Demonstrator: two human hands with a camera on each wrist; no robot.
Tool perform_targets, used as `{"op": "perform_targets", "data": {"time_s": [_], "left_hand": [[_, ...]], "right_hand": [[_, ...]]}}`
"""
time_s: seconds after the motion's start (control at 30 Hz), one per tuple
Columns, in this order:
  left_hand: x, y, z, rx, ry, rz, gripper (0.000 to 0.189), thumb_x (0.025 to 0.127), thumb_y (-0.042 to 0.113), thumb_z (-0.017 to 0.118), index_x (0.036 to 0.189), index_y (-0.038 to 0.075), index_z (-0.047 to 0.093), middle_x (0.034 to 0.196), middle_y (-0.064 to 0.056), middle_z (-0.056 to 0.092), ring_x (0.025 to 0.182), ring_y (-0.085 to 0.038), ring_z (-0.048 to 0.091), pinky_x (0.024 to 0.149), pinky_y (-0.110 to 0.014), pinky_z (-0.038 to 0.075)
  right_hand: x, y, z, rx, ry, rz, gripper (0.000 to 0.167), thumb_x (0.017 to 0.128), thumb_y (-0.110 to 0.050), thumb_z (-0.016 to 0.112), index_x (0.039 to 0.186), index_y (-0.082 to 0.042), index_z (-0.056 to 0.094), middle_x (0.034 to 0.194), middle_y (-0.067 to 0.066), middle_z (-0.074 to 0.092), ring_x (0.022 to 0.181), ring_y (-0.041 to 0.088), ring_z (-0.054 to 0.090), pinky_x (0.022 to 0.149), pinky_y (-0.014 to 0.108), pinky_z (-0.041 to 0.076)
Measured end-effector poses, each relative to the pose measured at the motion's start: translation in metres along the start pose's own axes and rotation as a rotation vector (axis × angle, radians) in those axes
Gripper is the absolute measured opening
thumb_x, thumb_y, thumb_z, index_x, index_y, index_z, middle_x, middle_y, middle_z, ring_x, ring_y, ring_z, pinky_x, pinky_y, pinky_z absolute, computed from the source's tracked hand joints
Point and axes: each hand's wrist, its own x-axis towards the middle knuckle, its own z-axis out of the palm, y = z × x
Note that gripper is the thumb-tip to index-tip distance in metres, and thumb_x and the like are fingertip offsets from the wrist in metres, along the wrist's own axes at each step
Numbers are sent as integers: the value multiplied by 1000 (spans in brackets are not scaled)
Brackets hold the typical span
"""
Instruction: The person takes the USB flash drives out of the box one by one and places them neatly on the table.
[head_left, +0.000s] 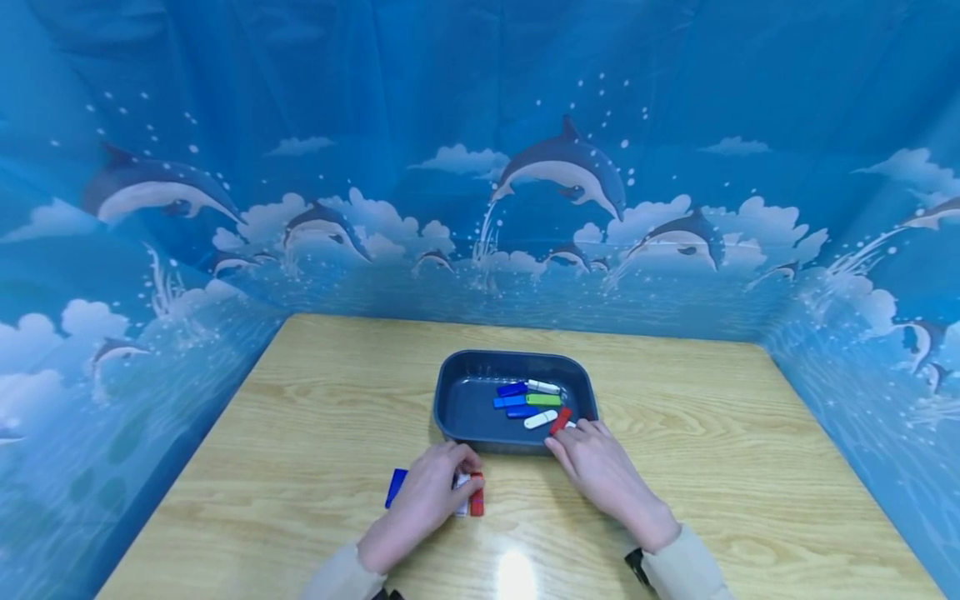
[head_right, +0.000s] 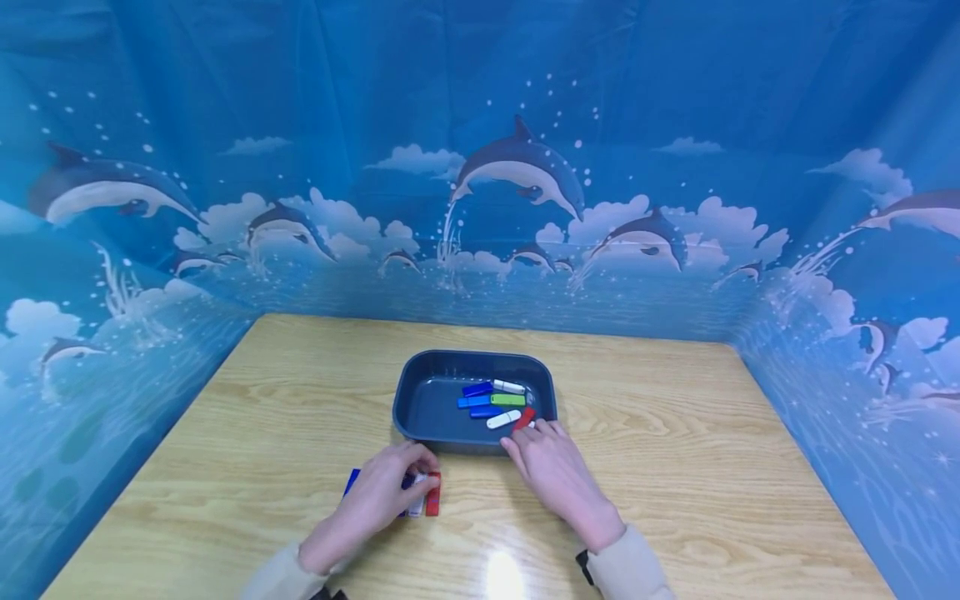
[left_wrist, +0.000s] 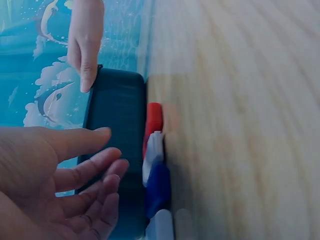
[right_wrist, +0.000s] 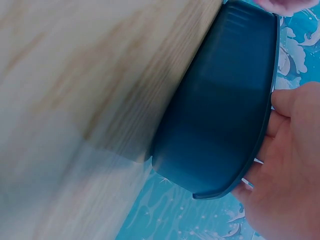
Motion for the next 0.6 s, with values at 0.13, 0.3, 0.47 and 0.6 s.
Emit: {"op": "perform_targets", "data": {"time_s": [0.13, 0.3, 0.47, 0.6], "left_hand": [[5, 1, -5, -37, 16, -28, 4, 92, 21, 76, 92, 18, 73, 79, 11, 59, 71, -5, 52, 61, -19, 44], [12, 2, -10, -70, 72, -6, 7, 96, 23, 71, 92, 17, 73, 78, 12, 63, 67, 0, 53, 60, -16, 46], [24, 6, -17, -92, 96, 1, 11, 98, 24, 68, 92, 17, 73, 75, 12, 61, 64, -1, 52, 58, -17, 47], [38, 11, -24, -96, 103, -2, 10, 99, 24, 68, 94, 17, 72, 74, 11, 61, 63, -3, 52, 57, -17, 47]], "right_hand": [[0, 0, 0, 1, 1, 3, 26, 104, -27, 58, 81, -18, 66, 72, -10, 56, 76, 14, 48, 78, 37, 45], [0, 0, 1, -1, -17, 16, 25, 104, -28, 57, 84, -18, 68, 74, -10, 58, 78, 14, 50, 81, 38, 46], [0, 0, 1, 1, -19, 19, 25, 104, -28, 58, 84, -17, 69, 75, -9, 60, 79, 15, 52, 82, 39, 46], [0, 0, 1, -6, -3, 9, 25, 103, -27, 59, 83, -17, 69, 74, -10, 58, 77, 13, 50, 80, 38, 46]]}}
